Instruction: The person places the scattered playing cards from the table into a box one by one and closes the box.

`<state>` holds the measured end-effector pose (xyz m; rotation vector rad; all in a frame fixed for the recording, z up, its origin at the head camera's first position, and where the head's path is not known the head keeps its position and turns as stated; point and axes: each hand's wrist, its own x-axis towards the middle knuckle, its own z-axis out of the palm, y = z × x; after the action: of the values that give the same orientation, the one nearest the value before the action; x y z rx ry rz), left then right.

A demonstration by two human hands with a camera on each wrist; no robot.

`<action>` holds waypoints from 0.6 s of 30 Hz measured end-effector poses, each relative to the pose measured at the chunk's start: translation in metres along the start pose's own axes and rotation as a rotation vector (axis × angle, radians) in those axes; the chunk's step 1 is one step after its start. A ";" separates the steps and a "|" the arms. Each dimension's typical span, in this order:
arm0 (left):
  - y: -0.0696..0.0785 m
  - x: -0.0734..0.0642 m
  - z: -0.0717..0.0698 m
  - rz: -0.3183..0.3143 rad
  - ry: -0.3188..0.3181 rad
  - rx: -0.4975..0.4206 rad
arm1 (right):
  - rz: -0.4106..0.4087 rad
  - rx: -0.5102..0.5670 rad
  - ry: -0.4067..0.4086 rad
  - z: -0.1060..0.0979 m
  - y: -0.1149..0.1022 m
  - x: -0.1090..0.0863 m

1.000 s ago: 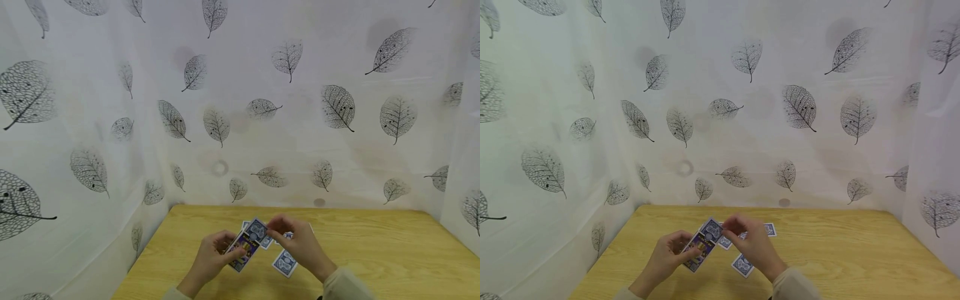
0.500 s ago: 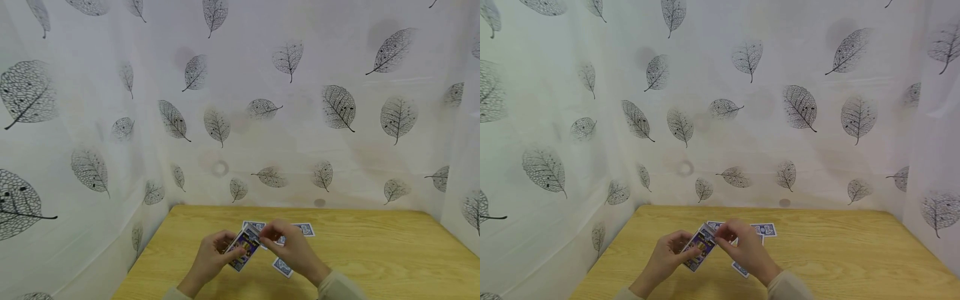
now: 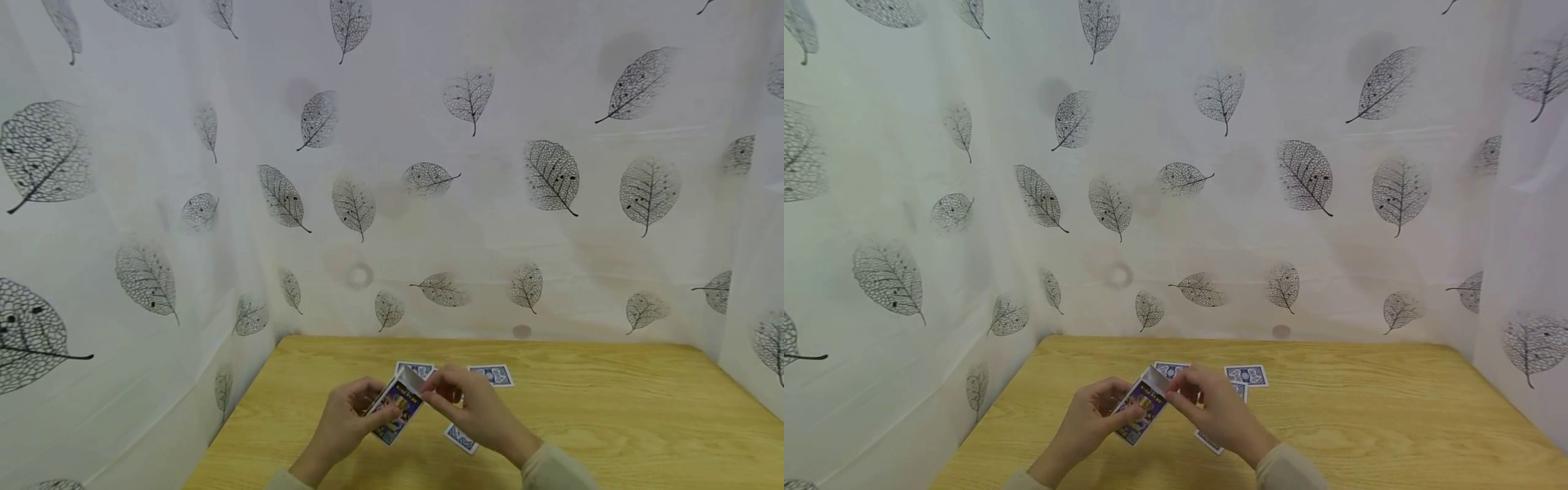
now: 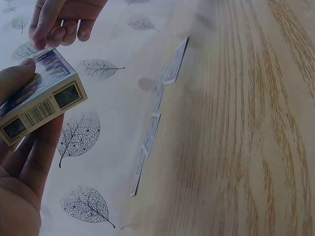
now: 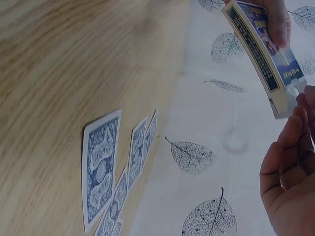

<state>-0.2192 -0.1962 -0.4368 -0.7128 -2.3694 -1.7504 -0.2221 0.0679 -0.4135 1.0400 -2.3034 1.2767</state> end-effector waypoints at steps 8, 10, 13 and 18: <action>-0.003 0.001 -0.002 -0.029 0.015 0.010 | 0.172 -0.045 0.011 -0.025 0.014 0.002; -0.003 0.001 -0.002 -0.030 0.018 0.014 | 0.248 -0.067 0.013 -0.032 0.022 0.002; -0.004 0.001 -0.002 -0.034 0.020 0.018 | 0.328 -0.107 0.016 -0.042 0.036 0.002; -0.004 0.001 -0.003 -0.042 0.021 0.019 | 0.409 -0.178 0.001 -0.052 0.054 -0.001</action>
<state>-0.2225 -0.1990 -0.4385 -0.6441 -2.4012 -1.7397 -0.2647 0.1296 -0.4177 0.5257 -2.6619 1.1732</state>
